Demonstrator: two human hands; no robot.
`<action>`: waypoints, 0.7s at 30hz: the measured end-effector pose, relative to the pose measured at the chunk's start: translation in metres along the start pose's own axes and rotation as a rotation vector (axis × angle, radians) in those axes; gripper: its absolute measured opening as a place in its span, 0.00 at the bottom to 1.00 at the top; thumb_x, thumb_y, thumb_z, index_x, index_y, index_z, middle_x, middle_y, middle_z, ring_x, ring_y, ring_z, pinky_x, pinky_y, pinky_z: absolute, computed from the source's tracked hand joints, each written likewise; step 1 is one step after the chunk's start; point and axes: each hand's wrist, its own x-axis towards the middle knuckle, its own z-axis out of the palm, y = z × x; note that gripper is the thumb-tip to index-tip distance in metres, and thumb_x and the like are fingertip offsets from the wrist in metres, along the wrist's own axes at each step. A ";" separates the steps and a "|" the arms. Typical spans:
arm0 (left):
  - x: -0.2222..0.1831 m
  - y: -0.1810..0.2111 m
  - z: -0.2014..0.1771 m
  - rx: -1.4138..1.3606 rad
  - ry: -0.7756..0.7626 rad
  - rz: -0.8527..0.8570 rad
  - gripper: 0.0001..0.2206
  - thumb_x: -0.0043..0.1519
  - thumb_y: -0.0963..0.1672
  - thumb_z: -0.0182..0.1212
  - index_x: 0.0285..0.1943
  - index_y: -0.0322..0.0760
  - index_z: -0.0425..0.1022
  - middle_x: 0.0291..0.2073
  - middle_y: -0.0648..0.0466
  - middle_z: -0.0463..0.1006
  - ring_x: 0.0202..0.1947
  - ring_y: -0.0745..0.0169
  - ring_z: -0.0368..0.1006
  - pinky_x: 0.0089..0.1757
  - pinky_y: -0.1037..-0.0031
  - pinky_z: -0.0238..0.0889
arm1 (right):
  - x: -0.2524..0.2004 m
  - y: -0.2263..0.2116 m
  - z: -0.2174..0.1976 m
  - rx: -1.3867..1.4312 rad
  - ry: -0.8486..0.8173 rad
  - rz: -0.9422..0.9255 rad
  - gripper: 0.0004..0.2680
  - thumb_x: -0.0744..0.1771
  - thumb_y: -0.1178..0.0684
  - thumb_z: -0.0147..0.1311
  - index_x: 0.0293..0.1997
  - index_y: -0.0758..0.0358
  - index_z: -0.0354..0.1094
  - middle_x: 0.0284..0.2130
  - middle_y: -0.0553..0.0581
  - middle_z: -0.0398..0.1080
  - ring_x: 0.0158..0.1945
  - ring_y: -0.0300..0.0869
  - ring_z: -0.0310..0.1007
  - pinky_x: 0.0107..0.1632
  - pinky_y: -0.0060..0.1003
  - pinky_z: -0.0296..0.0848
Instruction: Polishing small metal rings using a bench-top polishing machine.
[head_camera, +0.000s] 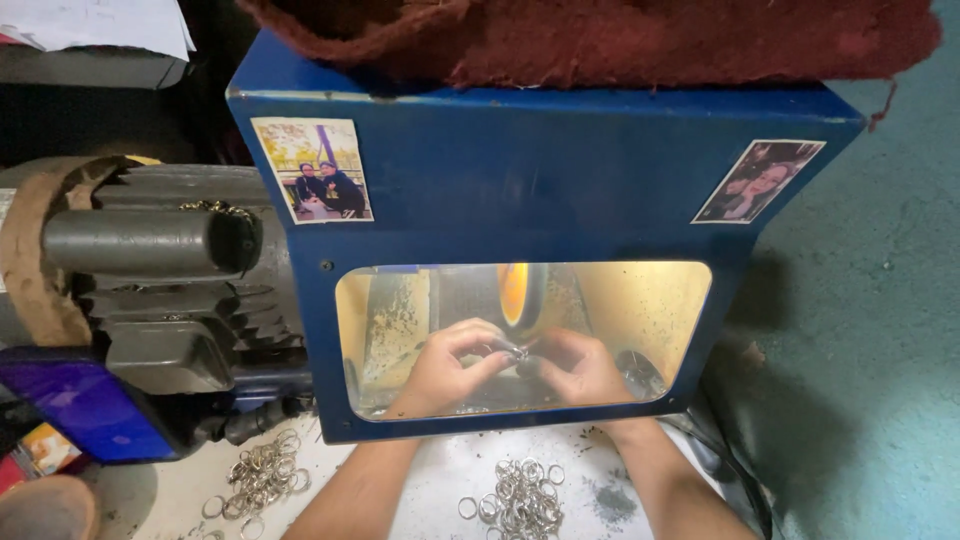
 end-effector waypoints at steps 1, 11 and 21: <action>0.001 0.000 0.000 0.049 0.020 0.035 0.04 0.57 0.40 0.71 0.38 0.34 0.83 0.34 0.50 0.84 0.36 0.59 0.81 0.41 0.68 0.76 | 0.001 0.011 0.001 0.043 -0.020 0.020 0.09 0.62 0.60 0.62 0.46 0.68 0.77 0.38 0.66 0.81 0.50 0.47 0.79 0.55 0.51 0.76; 0.002 0.001 0.010 0.367 0.112 0.178 0.06 0.60 0.44 0.69 0.34 0.37 0.80 0.29 0.52 0.82 0.31 0.56 0.81 0.35 0.71 0.76 | 0.009 0.030 0.014 -0.009 0.059 0.203 0.12 0.66 0.53 0.61 0.54 0.65 0.74 0.45 0.65 0.80 0.57 0.51 0.77 0.61 0.49 0.73; 0.002 -0.011 0.024 0.376 0.239 0.107 0.03 0.63 0.41 0.63 0.38 0.37 0.81 0.30 0.53 0.82 0.32 0.54 0.80 0.37 0.69 0.75 | 0.008 0.024 0.032 0.154 0.202 0.164 0.12 0.64 0.56 0.61 0.50 0.69 0.74 0.43 0.68 0.80 0.53 0.46 0.78 0.58 0.50 0.74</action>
